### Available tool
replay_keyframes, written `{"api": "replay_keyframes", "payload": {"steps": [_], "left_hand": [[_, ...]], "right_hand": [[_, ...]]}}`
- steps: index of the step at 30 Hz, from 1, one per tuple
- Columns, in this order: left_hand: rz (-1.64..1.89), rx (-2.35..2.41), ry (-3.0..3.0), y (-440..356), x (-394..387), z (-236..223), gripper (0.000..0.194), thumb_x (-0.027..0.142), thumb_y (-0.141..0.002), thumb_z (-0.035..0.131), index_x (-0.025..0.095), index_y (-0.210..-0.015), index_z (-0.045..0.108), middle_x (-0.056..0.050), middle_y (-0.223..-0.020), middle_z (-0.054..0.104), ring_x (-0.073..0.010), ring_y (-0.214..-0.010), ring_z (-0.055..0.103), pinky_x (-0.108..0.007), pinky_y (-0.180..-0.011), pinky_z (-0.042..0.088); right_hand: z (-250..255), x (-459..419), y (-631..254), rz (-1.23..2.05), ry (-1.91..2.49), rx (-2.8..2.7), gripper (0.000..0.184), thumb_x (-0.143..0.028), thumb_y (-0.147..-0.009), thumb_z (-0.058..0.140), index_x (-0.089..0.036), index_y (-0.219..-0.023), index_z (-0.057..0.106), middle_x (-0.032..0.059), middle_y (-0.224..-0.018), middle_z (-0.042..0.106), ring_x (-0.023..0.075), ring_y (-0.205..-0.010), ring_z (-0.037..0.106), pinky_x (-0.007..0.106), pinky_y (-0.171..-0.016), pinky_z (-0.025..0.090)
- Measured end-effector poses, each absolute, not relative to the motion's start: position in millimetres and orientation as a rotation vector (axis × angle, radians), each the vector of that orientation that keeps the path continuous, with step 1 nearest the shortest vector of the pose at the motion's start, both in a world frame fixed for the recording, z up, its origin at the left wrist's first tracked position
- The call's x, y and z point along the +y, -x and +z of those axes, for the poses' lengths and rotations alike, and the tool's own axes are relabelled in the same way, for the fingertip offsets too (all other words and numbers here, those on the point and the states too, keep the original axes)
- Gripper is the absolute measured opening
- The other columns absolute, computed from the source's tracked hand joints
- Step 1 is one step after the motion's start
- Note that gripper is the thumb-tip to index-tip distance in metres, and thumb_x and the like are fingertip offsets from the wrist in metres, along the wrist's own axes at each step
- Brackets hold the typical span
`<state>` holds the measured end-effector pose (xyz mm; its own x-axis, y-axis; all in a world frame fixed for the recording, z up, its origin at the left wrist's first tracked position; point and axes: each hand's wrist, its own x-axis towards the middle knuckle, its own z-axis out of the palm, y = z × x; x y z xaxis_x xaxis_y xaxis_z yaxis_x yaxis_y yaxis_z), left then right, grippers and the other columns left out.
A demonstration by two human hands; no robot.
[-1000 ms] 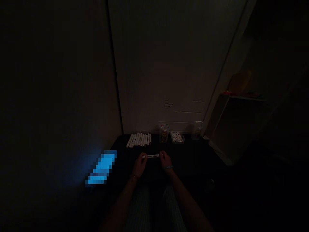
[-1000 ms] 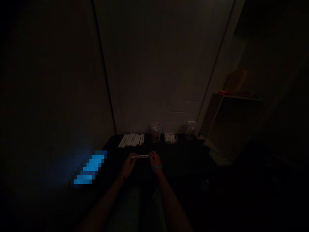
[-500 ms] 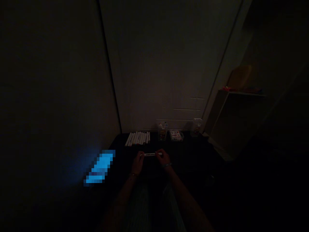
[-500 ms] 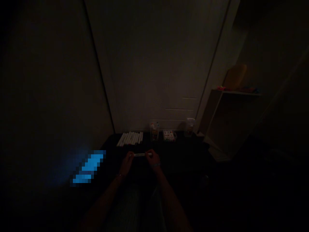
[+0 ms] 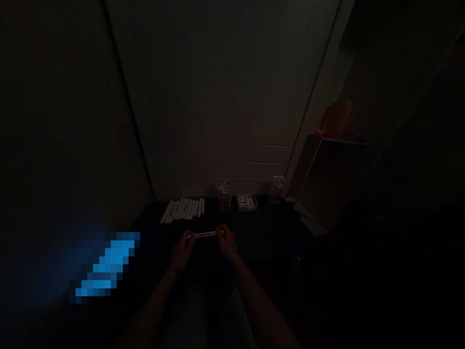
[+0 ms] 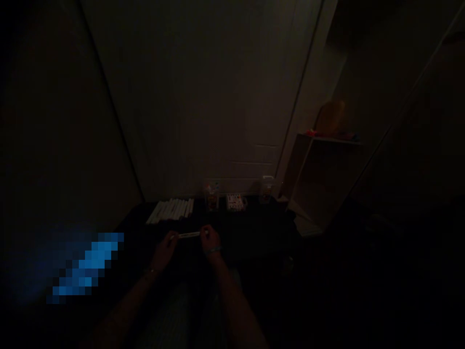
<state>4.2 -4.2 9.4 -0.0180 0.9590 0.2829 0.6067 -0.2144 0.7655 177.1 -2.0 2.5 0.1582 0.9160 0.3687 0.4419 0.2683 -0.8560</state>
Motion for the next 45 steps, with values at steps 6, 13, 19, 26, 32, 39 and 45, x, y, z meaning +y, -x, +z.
{"api": "replay_keyframes", "payload": {"steps": [6, 13, 19, 26, 32, 39, 45], "left_hand": [[1.079, 1.646, -1.821, -5.4, -5.6, 10.1, 0.031, 0.046, -0.076, 0.035, 0.022, -0.087, 0.053, 0.003, -0.058, 0.055, -0.0127, -0.056, 0.054, -0.02, -0.052, 0.038], [1.192, 1.553, -1.762, -4.7, -13.9, 15.6, 0.031, 0.047, -0.074, 0.039, 0.023, -0.083, 0.055, 0.001, -0.071, 0.061, -0.0152, -0.068, 0.058, -0.023, -0.062, 0.044], [1.247, 1.464, -1.646, 2.9, -15.7, 9.0, 0.034, 0.051, -0.072, 0.043, 0.023, -0.087, 0.054, 0.0, -0.084, 0.062, -0.0183, -0.082, 0.058, -0.027, -0.072, 0.046], [1.32, 1.515, -1.536, 6.7, -20.2, 6.5, 0.036, 0.054, -0.069, 0.045, 0.026, -0.089, 0.053, -0.001, -0.086, 0.062, -0.0198, -0.084, 0.058, -0.031, -0.077, 0.046], [1.226, 1.438, -1.507, 5.9, -24.9, 13.6, 0.035, 0.052, -0.07, 0.047, 0.025, -0.091, 0.056, -0.002, -0.092, 0.062, -0.0209, -0.091, 0.057, -0.032, -0.082, 0.044], [1.193, 1.364, -1.495, 2.3, -25.7, 15.7, 0.041, 0.052, -0.073, 0.043, 0.021, -0.097, 0.056, -0.003, -0.097, 0.062, -0.0195, -0.091, 0.057, -0.031, -0.083, 0.043], [1.165, 1.345, -1.551, 0.1, -26.9, 20.1, 0.04, 0.051, -0.074, 0.042, 0.019, -0.094, 0.058, -0.002, -0.083, 0.063, -0.0183, -0.086, 0.057, -0.029, -0.081, 0.042]], "right_hand": [[9.6, -6.6, -177.2, 0.571, 1.386, -1.433, 0.021, -0.033, -0.082, 0.038, -0.023, -0.086, 0.056, -0.0026, -0.076, 0.059, 0.0104, -0.069, 0.053, 0.019, -0.064, 0.039], [7.6, -12.2, -175.1, 0.577, 1.342, -1.421, 0.022, -0.032, -0.081, 0.038, -0.022, -0.082, 0.058, -0.0026, -0.072, 0.059, 0.0116, -0.068, 0.054, 0.02, -0.062, 0.041], [-3.5, -15.8, -172.9, 0.582, 1.224, -1.417, 0.023, -0.035, -0.081, 0.039, -0.023, -0.083, 0.059, 0.0004, -0.076, 0.061, 0.0142, -0.072, 0.056, 0.023, -0.066, 0.042], [0.3, -24.5, -171.6, 0.661, 1.211, -1.379, 0.02, -0.039, -0.079, 0.044, -0.028, -0.088, 0.058, 0.0009, -0.081, 0.061, 0.016, -0.074, 0.057, 0.025, -0.067, 0.043], [1.0, -23.1, -177.2, 0.718, 1.267, -1.276, 0.022, -0.04, -0.075, 0.05, -0.025, -0.09, 0.057, 0.0014, -0.08, 0.06, 0.0166, -0.071, 0.055, 0.025, -0.063, 0.043], [-0.4, -23.4, -181.9, 0.693, 1.313, -1.207, 0.024, -0.041, -0.078, 0.046, -0.021, -0.088, 0.055, -0.0003, -0.073, 0.056, 0.0133, -0.067, 0.051, 0.022, -0.06, 0.041], [10.1, -29.2, -182.3, 0.651, 1.307, -1.247, 0.029, -0.039, -0.085, 0.033, -0.021, -0.098, 0.051, 0.0019, -0.086, 0.057, 0.0132, -0.079, 0.053, 0.022, -0.07, 0.042]]}}
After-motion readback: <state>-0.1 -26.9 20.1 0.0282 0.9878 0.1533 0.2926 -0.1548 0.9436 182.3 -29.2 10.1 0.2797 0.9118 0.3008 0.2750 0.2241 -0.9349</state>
